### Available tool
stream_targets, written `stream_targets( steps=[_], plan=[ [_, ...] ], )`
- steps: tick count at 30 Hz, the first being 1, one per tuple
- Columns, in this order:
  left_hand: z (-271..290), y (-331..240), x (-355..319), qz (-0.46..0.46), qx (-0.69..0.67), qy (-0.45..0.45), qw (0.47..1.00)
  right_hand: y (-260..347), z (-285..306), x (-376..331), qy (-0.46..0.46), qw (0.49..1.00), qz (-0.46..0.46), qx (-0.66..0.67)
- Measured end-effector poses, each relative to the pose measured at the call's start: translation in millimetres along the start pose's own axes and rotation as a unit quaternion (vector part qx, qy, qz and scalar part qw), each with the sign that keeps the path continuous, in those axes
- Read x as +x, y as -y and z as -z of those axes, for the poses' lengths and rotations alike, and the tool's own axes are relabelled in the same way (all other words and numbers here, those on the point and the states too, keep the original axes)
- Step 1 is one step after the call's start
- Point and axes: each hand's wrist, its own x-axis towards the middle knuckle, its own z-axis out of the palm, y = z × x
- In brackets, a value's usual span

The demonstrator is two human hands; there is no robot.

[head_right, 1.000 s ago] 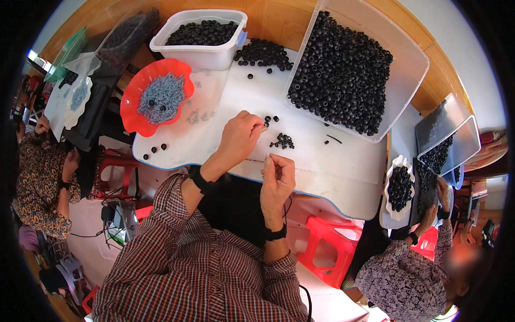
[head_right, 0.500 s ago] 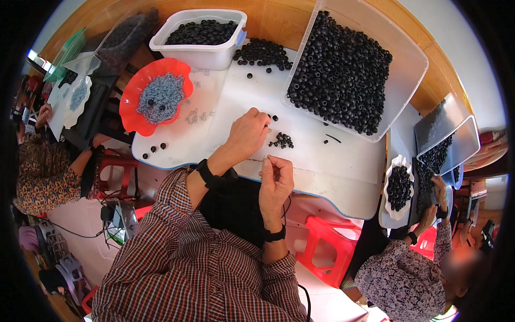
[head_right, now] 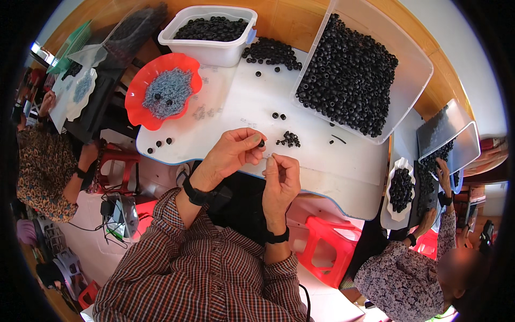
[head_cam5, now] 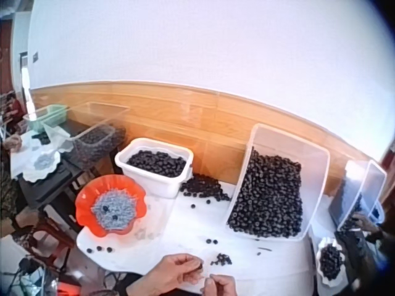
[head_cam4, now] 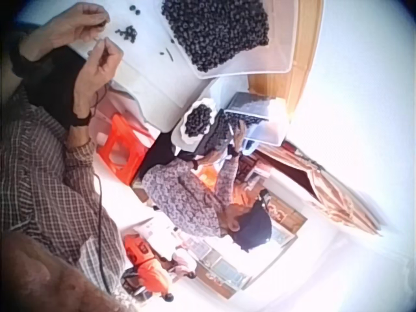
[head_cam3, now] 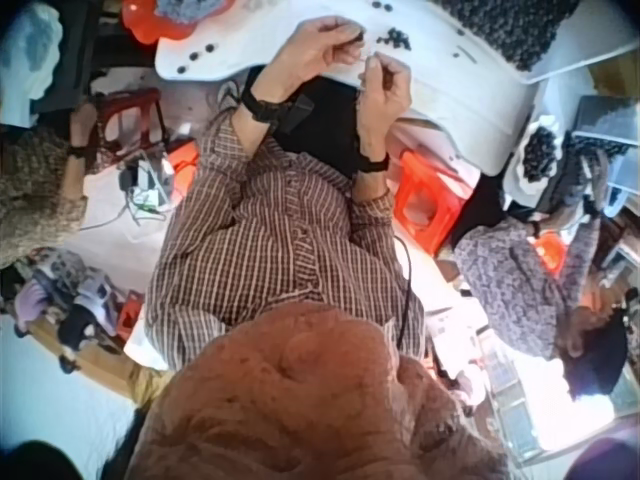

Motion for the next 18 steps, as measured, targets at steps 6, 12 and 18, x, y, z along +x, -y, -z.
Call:
stream_targets(
  steps=[6,12,18],
  plan=[
    [4.0,10.7,-9.9,-0.003,-0.033,0.003,0.999,5.6,-5.1,-4.2,0.013,1.0,-0.006,0.012],
    [2.4,12.3,-15.1,-0.019,-0.039,0.004,0.999,4.4,-8.9,-6.7,0.031,0.999,-0.009,0.04],
    [-5.6,12.4,-21.6,-0.042,-0.049,-0.008,0.998,5.1,-12.4,-8.5,0.05,0.996,-0.009,0.08]
  ],
)
